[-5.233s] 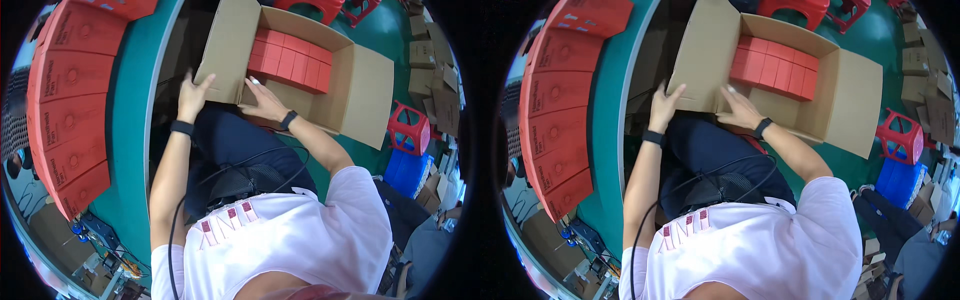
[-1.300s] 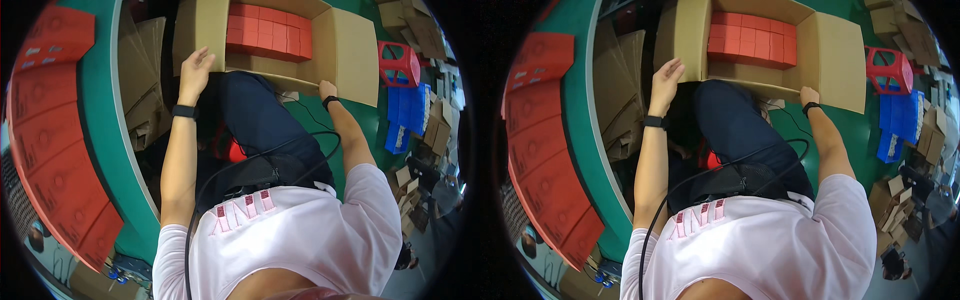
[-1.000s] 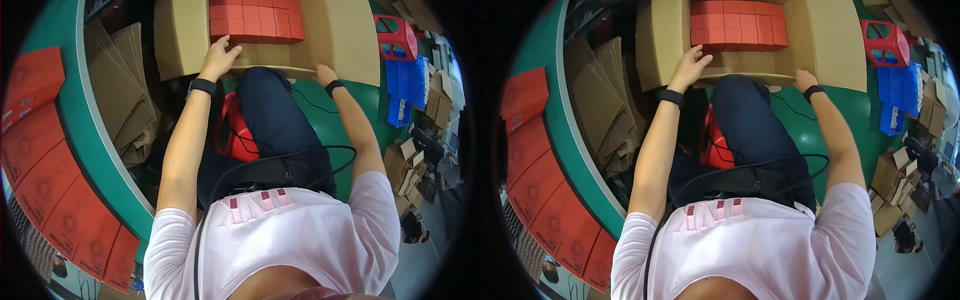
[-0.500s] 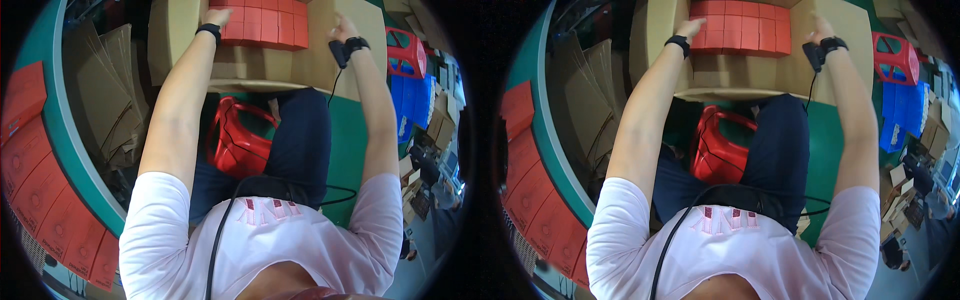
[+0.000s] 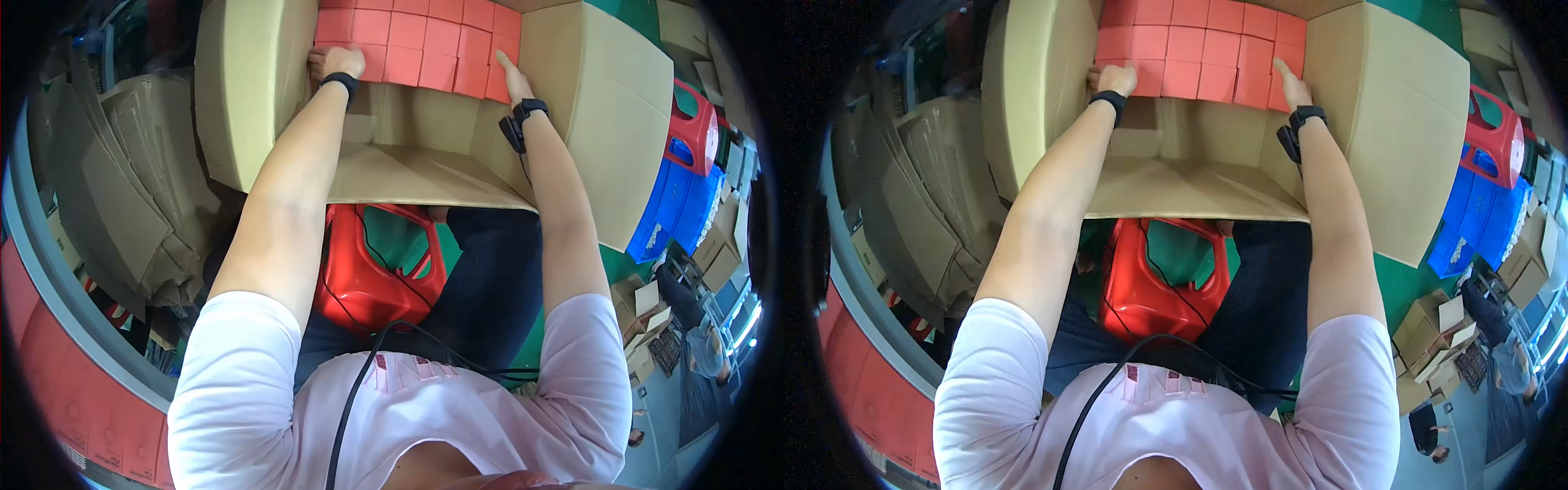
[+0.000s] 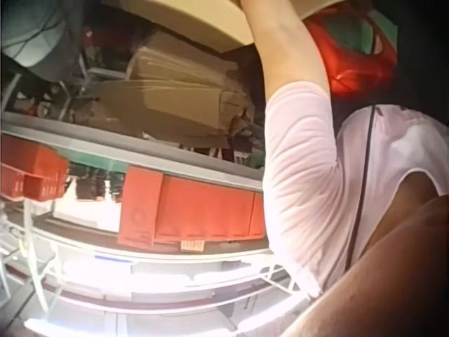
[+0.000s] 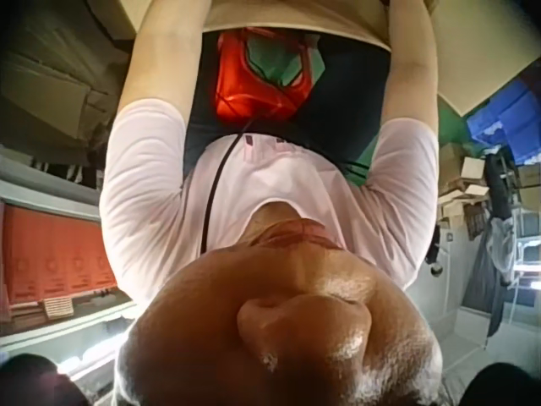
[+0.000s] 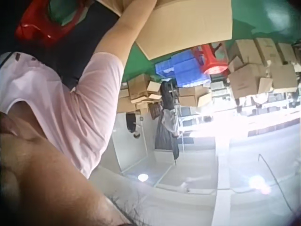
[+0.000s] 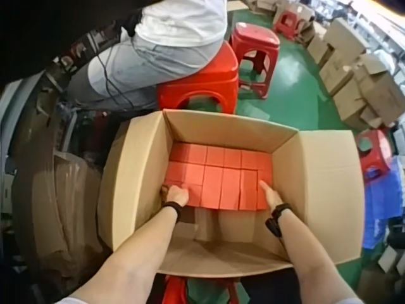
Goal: Packaging handheld fans into red boxes and then placing the red boxes into a larger shipping carton.
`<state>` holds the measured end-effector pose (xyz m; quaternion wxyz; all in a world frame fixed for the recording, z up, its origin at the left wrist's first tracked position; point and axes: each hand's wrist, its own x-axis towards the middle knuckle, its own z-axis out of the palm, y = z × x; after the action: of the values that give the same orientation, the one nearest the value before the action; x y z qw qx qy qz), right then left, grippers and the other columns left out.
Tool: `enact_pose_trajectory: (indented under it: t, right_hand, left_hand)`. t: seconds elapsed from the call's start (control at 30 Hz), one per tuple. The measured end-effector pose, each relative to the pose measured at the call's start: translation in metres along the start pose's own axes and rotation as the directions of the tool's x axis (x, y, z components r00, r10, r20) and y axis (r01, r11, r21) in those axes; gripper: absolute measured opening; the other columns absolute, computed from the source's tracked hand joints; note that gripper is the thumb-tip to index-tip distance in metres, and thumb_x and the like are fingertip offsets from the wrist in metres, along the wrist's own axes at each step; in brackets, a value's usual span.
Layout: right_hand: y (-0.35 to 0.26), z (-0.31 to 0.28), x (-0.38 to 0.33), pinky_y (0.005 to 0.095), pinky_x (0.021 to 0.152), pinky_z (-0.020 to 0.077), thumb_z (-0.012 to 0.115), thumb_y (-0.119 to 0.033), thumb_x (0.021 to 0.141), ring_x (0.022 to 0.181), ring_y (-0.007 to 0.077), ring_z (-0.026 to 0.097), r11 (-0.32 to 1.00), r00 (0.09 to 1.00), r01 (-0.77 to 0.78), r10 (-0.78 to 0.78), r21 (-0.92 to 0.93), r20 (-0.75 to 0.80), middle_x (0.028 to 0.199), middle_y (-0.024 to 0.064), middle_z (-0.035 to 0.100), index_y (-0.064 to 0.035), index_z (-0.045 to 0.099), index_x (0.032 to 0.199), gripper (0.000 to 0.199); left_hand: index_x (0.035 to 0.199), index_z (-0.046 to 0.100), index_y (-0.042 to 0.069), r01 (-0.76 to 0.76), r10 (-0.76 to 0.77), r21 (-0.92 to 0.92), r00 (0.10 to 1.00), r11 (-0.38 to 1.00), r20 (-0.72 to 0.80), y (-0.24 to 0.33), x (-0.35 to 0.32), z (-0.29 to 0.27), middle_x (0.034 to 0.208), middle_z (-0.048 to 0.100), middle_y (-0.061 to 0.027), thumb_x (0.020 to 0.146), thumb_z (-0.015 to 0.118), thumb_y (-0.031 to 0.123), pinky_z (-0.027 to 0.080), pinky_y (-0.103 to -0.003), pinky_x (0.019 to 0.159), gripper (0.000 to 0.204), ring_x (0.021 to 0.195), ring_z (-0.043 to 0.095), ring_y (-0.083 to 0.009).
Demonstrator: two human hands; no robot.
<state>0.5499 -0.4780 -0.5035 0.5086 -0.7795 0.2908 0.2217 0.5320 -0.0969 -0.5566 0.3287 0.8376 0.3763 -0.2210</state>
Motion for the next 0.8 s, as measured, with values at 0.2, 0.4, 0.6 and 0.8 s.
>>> enact_pose_trajectory:
  t: [0.2,0.4,0.6,0.8]
  right_hand:
    - [0.037,0.002,-0.001,0.0485,0.119,0.0249,0.071,-0.067,0.071,0.146,0.0440,0.024,0.905,0.950,-0.179,0.056,-0.386,-0.309,0.158,0.0316,0.024,0.0138,0.040,0.144,0.113]
    - [0.036,0.004,-0.004,0.0520,0.117,0.0240,0.064,-0.060,0.075,0.142,0.0502,0.026,0.762,0.955,-0.270,0.136,-0.588,-0.263,0.151,0.0377,0.030,0.0129,0.040,0.144,0.103]
    - [0.043,0.021,-0.005,0.0506,0.114,0.0322,0.071,-0.051,0.074,0.139,0.0420,0.034,0.789,0.879,-0.340,0.072,-0.512,-0.472,0.146,0.0300,0.034,0.0095,0.042,0.141,0.095]
    - [0.060,0.023,-0.001,0.0502,0.114,0.0336,0.061,-0.065,0.079,0.138,0.0465,0.034,0.791,0.893,-0.248,-0.038,-0.560,-0.449,0.146,0.0330,0.041,0.0103,0.051,0.137,0.096]
  left_hand:
    - [0.139,0.051,-0.005,-0.085,0.061,0.230,0.992,0.969,0.112,0.024,-0.026,0.012,0.144,0.042,-0.0279,0.086,0.062,0.061,0.038,-0.051,0.109,0.086,0.134,0.042,-0.0404]
    - [0.137,0.057,0.000,-0.164,0.058,0.545,0.977,0.822,0.206,0.038,-0.050,0.009,0.152,0.040,-0.0284,0.080,0.061,0.073,0.038,-0.052,0.111,0.094,0.136,0.044,-0.0428]
    - [0.147,0.022,-0.014,-0.020,0.036,0.157,0.994,0.987,-0.100,-0.006,-0.078,0.022,0.147,0.039,-0.0303,0.067,0.074,0.076,0.036,-0.052,0.112,0.132,0.135,0.043,-0.0426]
    - [0.146,0.027,-0.015,0.088,-0.099,-0.061,0.976,0.994,-0.194,-0.020,-0.091,0.021,0.153,0.032,-0.0328,0.069,0.072,0.076,0.025,-0.052,0.119,0.127,0.145,0.028,-0.0432]
